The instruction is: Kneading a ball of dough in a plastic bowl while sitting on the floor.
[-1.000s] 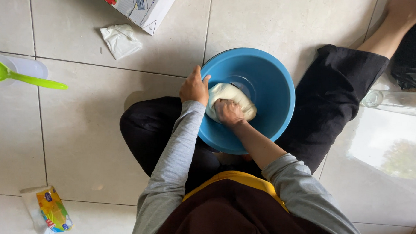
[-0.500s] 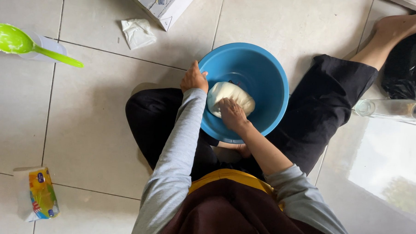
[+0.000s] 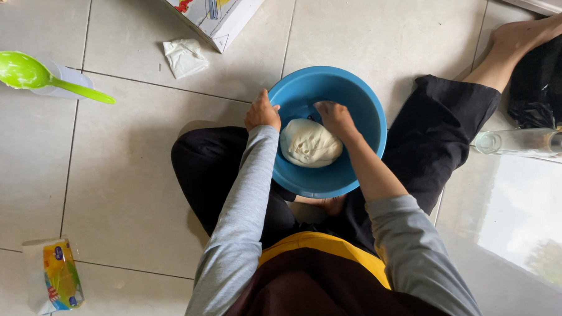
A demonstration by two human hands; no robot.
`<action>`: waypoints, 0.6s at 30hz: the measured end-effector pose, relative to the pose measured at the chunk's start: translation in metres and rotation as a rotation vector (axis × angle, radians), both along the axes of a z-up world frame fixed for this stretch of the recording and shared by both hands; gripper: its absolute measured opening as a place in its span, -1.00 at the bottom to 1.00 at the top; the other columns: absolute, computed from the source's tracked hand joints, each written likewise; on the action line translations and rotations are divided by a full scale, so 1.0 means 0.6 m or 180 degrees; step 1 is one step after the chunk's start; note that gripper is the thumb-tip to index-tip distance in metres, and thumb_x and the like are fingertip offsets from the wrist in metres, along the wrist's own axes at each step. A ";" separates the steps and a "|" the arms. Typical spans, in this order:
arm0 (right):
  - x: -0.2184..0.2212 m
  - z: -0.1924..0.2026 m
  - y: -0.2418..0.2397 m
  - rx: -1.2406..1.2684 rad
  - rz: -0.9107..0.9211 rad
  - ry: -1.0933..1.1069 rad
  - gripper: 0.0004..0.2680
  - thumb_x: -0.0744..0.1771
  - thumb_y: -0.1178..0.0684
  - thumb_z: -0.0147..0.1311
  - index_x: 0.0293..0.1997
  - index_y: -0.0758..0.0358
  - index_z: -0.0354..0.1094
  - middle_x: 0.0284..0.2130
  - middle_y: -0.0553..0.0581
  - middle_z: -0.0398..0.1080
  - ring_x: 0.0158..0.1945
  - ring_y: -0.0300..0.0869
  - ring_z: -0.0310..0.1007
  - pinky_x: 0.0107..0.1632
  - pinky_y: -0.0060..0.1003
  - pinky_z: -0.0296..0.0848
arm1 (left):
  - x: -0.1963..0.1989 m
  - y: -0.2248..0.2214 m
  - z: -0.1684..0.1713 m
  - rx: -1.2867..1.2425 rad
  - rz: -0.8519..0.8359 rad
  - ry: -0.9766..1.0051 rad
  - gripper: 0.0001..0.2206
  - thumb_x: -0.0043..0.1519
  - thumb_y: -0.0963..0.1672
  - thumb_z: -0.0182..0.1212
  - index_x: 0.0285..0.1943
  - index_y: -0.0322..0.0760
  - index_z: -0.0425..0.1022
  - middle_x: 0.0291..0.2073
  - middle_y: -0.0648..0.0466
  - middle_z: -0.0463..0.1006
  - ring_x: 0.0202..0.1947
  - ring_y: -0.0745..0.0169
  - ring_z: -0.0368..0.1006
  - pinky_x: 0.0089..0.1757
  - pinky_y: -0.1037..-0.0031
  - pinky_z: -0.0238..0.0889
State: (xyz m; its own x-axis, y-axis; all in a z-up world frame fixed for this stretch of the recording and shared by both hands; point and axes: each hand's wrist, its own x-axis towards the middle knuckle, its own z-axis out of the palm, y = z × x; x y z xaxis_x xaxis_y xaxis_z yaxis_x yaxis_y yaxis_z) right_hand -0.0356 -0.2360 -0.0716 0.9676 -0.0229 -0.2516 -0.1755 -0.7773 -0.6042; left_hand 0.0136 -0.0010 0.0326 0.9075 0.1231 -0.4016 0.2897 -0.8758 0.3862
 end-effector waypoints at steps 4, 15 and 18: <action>0.023 -0.155 0.124 -0.2337 0.1187 -0.2065 -0.78 0.37 -0.21 -0.07 -0.28 0.03 0.40 -0.51 0.16 0.34 -0.47 0.10 0.42 -0.41 0.03 0.40 | 0.002 -0.002 -0.002 0.0032 0.0015 -0.0003 -0.56 0.33 -0.04 0.21 0.36 -0.21 0.29 0.08 -0.02 0.58 0.03 -0.11 0.58 -0.01 0.00 0.49; -0.094 0.178 0.147 -0.1138 0.2104 0.0154 -0.65 0.30 -0.34 0.01 -0.47 0.05 0.57 -0.41 0.10 0.55 -0.11 0.01 0.48 0.15 0.16 0.25 | -0.011 0.004 -0.046 0.0003 -0.0001 0.0184 -0.50 0.34 0.01 0.19 0.42 -0.20 0.25 0.15 -0.01 0.55 0.08 -0.05 0.56 -0.01 0.05 0.51; -0.137 0.244 0.107 -0.0980 0.2199 -0.0596 -0.62 0.33 -0.39 0.06 -0.56 0.02 0.51 -0.42 0.04 0.49 -0.04 -0.03 0.42 0.21 0.22 0.11 | -0.022 0.008 -0.083 0.0025 -0.0064 0.0213 -0.44 0.32 0.06 0.22 0.44 -0.16 0.22 0.17 0.02 0.54 0.09 -0.01 0.56 -0.02 0.05 0.52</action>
